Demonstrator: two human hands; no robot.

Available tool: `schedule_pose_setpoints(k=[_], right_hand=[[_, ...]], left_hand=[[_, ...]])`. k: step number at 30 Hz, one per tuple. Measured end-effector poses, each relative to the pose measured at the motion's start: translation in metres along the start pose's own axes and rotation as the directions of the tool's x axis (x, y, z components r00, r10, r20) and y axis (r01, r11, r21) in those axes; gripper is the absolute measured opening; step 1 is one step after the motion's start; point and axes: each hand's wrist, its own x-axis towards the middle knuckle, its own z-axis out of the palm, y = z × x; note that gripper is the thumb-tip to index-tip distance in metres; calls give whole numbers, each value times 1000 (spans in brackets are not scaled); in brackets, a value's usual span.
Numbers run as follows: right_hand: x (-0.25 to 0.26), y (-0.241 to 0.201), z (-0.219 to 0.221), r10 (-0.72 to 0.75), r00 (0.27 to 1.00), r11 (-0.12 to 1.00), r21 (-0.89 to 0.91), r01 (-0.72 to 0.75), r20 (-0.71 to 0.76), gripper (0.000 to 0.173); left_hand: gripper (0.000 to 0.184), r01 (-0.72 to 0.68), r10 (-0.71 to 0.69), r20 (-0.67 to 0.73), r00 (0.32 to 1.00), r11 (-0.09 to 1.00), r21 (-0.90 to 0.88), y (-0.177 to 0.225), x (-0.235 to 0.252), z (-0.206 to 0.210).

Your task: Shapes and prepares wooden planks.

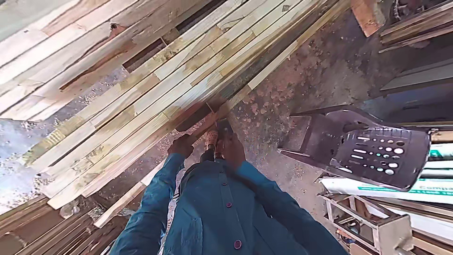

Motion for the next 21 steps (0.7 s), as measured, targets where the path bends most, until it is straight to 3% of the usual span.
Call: schedule_pose_setpoints(k=[2,4,7,9,13,17,21], right_hand=[[-4,-5,-28,56,997,998,32,-55,-60,50],[25,-2,-57,117,979,992,59,-108,-169,45],[60,-10,-73,215,969,973,108,-202,-125,40],[53,-28,-58,198,978,971,150,-186,-67,38],[11,-59,-13,184,979,980,56,-190,90,68],[-24,-55,-20,78,979,996,20,-83,188,46],[6,-26,-82,170,983,981,-108,-163,62,33]], left_hand=[[45,26,-25,-37,999,1000,8,5,-8,2],[45,30,-30,-106,994,1000,2,4,-11,15],[51,29,-28,-152,988,1000,6,4,-13,23],[51,26,-28,-165,986,1000,-11,6,-13,19],[49,28,-29,-132,991,1000,-8,2,-8,21],[44,4,-5,-151,988,1000,-6,1,-8,17],[51,-31,84,-338,937,987,157,5,-23,49]])
